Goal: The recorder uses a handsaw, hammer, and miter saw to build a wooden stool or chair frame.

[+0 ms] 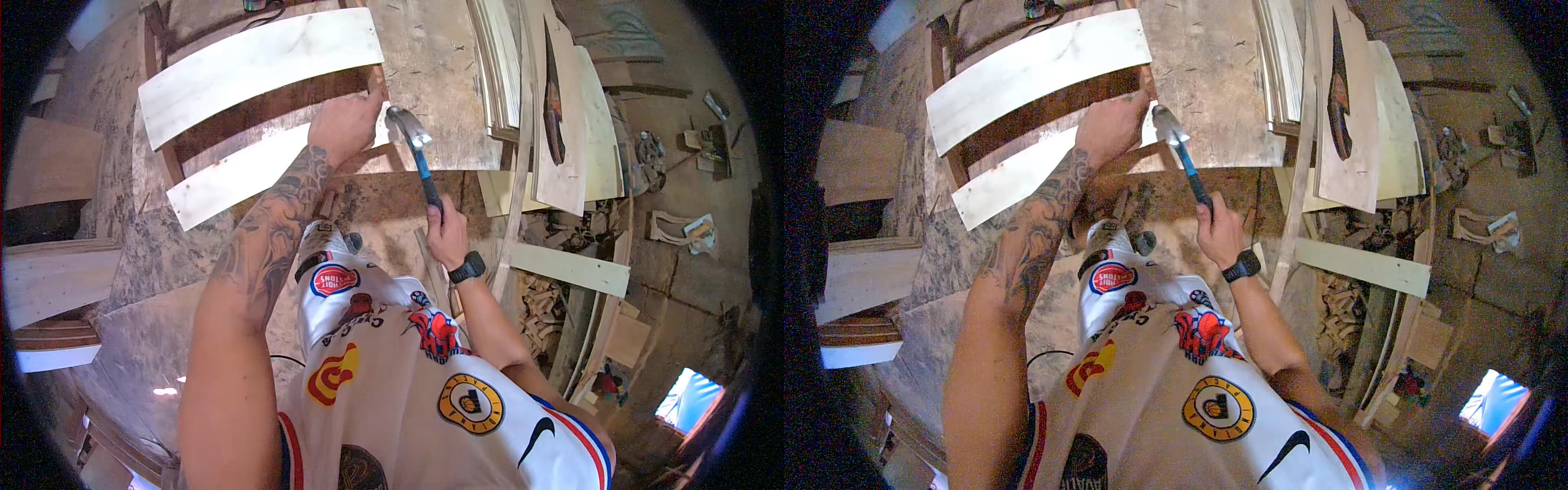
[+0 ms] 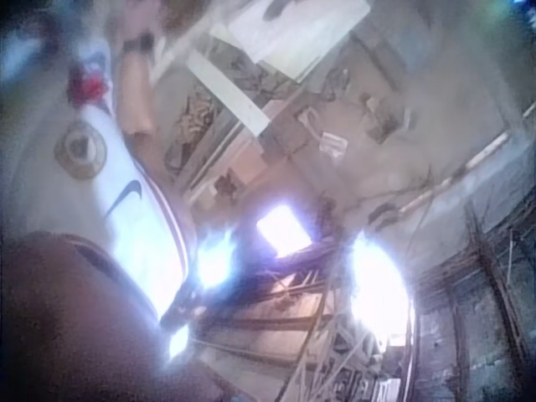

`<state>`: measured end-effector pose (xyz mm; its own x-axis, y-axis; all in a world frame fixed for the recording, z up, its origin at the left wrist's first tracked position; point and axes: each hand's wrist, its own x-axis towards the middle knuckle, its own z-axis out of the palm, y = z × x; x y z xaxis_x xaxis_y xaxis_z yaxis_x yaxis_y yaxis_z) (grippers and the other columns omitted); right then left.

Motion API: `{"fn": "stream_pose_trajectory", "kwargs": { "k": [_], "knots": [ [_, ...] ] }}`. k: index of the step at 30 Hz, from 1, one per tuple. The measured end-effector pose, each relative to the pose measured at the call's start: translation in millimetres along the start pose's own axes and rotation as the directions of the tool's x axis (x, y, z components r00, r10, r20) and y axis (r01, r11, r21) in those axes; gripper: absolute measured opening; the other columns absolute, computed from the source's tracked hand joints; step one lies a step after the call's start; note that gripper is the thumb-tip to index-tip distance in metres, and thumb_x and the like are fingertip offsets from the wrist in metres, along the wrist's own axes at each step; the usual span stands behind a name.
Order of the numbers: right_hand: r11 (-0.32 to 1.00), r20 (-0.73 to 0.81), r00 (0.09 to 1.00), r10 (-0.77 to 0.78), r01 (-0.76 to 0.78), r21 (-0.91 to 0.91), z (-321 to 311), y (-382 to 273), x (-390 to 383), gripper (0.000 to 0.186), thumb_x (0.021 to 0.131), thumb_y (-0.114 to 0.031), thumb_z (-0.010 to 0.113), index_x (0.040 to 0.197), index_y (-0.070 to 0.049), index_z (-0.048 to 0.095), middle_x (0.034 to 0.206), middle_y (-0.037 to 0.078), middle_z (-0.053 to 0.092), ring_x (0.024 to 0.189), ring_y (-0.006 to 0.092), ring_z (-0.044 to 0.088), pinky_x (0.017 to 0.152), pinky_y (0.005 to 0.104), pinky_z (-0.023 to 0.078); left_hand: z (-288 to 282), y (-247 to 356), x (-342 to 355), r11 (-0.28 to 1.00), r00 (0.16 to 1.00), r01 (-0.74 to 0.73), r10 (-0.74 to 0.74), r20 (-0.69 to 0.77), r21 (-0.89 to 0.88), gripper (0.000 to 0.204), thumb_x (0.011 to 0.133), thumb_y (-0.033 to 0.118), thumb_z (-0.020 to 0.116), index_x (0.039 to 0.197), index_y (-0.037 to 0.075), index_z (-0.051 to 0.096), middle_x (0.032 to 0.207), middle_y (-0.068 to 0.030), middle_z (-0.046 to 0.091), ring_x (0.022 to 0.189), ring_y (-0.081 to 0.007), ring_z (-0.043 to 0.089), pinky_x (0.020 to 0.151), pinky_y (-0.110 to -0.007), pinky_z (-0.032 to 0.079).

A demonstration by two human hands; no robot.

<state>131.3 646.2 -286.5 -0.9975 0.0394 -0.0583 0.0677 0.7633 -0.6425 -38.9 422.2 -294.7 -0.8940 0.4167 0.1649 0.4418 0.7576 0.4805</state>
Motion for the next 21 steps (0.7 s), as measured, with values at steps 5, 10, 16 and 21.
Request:
{"fn": "stream_pose_trajectory", "kwargs": {
  "k": [5,10,16,21],
  "knots": [
    [0.931,-0.232,0.905,-0.356,0.366,0.0,-8,-7,-9,0.022,0.09,-0.02,0.055,0.104,-0.003,0.056,0.071,0.02,0.061,0.065,0.0397,0.062,0.059,0.0446,0.048,5,-9,-1,0.998,0.994,-0.056,0.058,-0.091,0.019,0.025,0.088,0.016,0.049,0.111,0.005,0.048,0.067,-0.0186,0.062,0.062,-0.0389,0.063,0.052,-0.051,0.05],
    [0.973,0.033,0.999,-0.041,0.048,-0.227,13,20,8,0.026,0.092,-0.026,0.052,0.104,-0.003,0.057,0.067,0.017,0.06,0.061,0.0378,0.061,0.056,0.0448,0.048,9,-12,-1,0.997,0.995,-0.062,0.065,-0.078,0.038,0.027,0.088,0.016,0.05,0.112,0.004,0.047,0.066,-0.0187,0.062,0.06,-0.0381,0.063,0.052,-0.05,0.05],
    [0.898,-0.155,0.885,-0.439,0.439,-0.041,7,42,-10,0.026,0.092,-0.025,0.051,0.1,-0.001,0.056,0.066,0.015,0.056,0.058,0.0359,0.058,0.056,0.0417,0.046,5,-9,0,0.999,0.999,-0.014,0.015,-0.028,0.037,0.027,0.083,0.012,0.051,0.109,0.005,0.049,0.068,-0.0176,0.063,0.064,-0.0378,0.064,0.055,-0.05,0.05],
    [0.992,0.037,0.999,-0.016,0.021,-0.125,9,28,9,0.025,0.092,-0.023,0.054,0.106,-0.003,0.056,0.071,0.02,0.06,0.065,0.0422,0.059,0.058,0.0452,0.048,6,-8,1,0.999,1.0,-0.019,0.02,-0.02,0.044,0.034,0.082,0.013,0.051,0.114,0.004,0.046,0.068,-0.0175,0.064,0.062,-0.0384,0.064,0.053,-0.05,0.05]
  ]
}}
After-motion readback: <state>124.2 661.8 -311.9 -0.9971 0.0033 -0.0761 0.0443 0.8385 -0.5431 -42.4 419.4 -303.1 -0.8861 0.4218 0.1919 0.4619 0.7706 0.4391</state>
